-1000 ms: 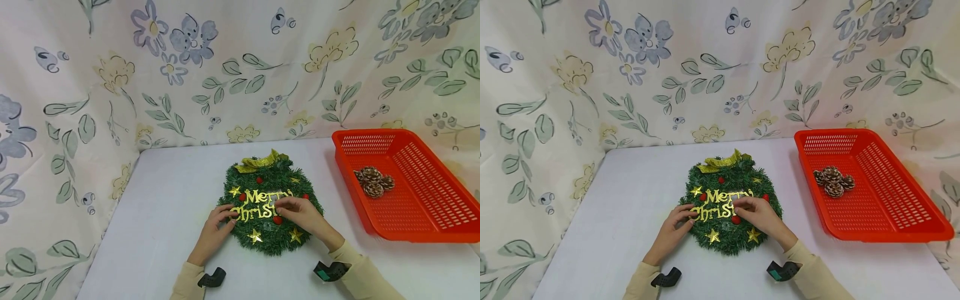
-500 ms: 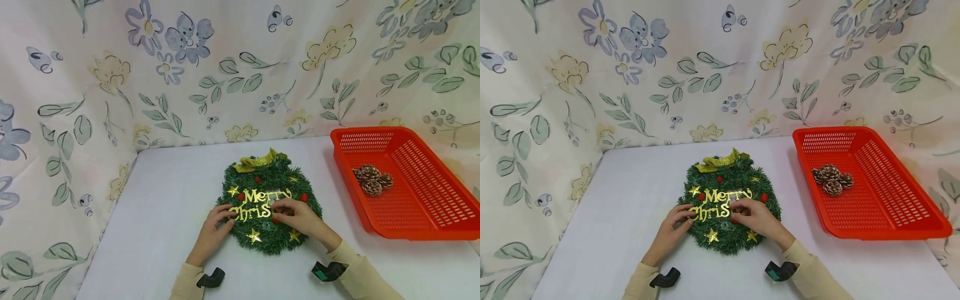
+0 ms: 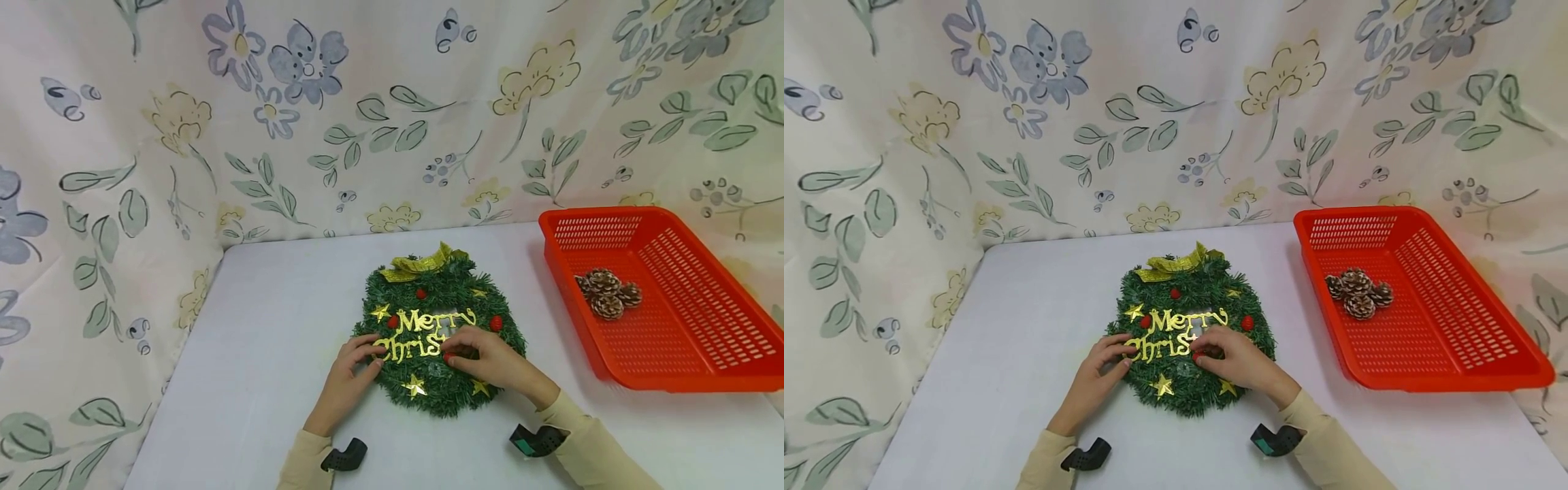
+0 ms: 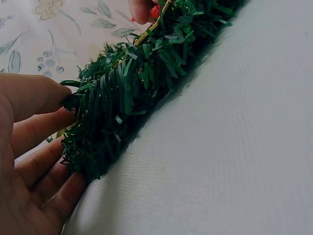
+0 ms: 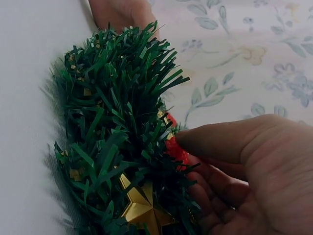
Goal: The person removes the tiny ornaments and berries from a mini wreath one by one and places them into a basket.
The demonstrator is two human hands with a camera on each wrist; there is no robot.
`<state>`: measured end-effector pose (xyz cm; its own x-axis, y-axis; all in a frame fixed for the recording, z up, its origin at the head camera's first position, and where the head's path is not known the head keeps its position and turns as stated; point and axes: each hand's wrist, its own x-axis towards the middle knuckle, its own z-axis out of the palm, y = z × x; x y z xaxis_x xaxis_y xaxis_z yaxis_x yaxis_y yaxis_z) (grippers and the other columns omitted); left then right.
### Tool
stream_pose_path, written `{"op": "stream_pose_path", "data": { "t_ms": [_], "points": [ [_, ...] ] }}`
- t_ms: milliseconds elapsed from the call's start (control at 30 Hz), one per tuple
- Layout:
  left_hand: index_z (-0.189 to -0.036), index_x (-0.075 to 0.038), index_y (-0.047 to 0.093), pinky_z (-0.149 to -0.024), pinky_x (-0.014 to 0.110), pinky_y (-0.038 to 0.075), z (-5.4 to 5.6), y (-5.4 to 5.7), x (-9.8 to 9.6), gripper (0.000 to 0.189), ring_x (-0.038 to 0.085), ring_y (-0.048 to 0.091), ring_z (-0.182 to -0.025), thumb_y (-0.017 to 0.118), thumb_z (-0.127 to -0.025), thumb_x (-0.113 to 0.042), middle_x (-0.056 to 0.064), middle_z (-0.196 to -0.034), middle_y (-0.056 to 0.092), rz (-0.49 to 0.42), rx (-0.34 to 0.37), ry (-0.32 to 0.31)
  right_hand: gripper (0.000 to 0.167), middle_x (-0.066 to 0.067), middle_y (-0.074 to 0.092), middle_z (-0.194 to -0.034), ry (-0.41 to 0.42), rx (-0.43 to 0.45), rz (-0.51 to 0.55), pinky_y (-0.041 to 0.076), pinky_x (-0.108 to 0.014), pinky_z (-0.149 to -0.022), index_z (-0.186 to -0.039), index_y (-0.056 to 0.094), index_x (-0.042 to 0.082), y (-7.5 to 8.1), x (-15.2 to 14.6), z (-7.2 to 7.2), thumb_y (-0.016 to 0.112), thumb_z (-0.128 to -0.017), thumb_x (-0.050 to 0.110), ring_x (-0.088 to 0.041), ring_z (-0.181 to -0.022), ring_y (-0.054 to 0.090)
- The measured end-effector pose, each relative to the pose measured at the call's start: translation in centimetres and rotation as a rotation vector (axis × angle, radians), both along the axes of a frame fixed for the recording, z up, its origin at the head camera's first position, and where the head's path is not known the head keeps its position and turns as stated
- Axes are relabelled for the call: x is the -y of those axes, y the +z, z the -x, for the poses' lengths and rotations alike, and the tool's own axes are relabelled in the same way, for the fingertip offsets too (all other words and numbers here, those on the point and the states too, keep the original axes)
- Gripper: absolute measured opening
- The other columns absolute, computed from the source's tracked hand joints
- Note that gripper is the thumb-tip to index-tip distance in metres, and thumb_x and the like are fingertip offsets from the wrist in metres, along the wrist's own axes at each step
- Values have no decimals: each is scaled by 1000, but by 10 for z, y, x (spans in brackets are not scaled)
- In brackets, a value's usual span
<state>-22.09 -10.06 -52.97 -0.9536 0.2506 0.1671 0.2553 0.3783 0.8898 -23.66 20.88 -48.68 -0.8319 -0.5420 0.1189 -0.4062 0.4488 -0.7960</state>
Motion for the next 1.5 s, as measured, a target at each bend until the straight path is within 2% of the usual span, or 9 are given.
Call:
{"op": "stream_pose_path", "data": {
  "t_ms": [167,300,567,700,833,1033,1167,1367,1500],
  "points": [
    [-123,-24,71,-103,36,45,0,1,0,23,26,46,-139,65,-101,-24,0,-150,52,0,-4,1,22,0,66,-116,11,-48,-72,51,-28,-80,-119,72,15,2,0,0,69,-97,15,-13,-100,59],
    [-122,-25,71,-103,36,45,0,1,0,22,26,46,-139,65,-101,-23,0,-149,52,0,-4,4,20,1,64,-116,33,-51,-88,52,-30,-84,-117,73,18,3,-2,0,69,-97,13,-14,-106,58],
    [-123,-25,71,-109,51,42,0,1,0,22,28,43,-143,64,-101,-23,0,-150,52,7,1,6,17,3,65,-114,92,-58,-82,50,-33,-90,-112,69,20,6,-5,1,68,-98,12,-14,-107,56],
    [-123,-24,71,-106,45,44,-1,1,0,22,25,46,-140,65,-101,-23,-1,-150,52,18,1,4,16,5,67,-113,123,-83,-91,50,-35,-93,-110,69,20,6,-4,1,69,-97,12,-14,-108,55],
    [-122,-25,71,-104,39,45,0,1,0,23,21,47,-138,65,-101,-23,-3,-150,52,17,15,4,19,4,65,-116,128,-69,-105,50,-36,-94,-113,69,21,6,-5,1,68,-97,10,-14,-111,54],
    [-123,-24,71,-103,38,45,0,0,0,23,26,46,-139,65,-101,-24,0,-150,52,13,-5,0,29,2,63,-120,129,-67,-123,52,-35,-93,-120,70,20,7,-7,0,65,-96,4,-16,-113,54],
    [-123,-24,71,-104,39,45,1,-1,0,22,26,47,-140,65,-101,-24,0,-149,52,-2,-4,-1,29,1,65,-120,126,-57,-93,51,-36,-94,-119,71,20,7,-7,1,65,-96,3,-16,-113,55],
    [-122,-24,71,-104,43,45,0,-1,0,22,25,48,-138,65,-101,-23,-1,-149,53,-10,-5,5,27,-2,64,-127,89,8,-38,51,-36,-98,-119,69,20,8,-7,0,64,-98,4,-21,-121,58],
    [-123,-24,71,-105,45,45,0,-1,0,23,26,47,-139,65,-101,-23,-1,-149,52,-3,-16,0,24,-4,66,-121,69,29,4,54,-30,-88,-120,67,17,5,-8,1,65,-98,6,-13,-106,62]
  ]
}}
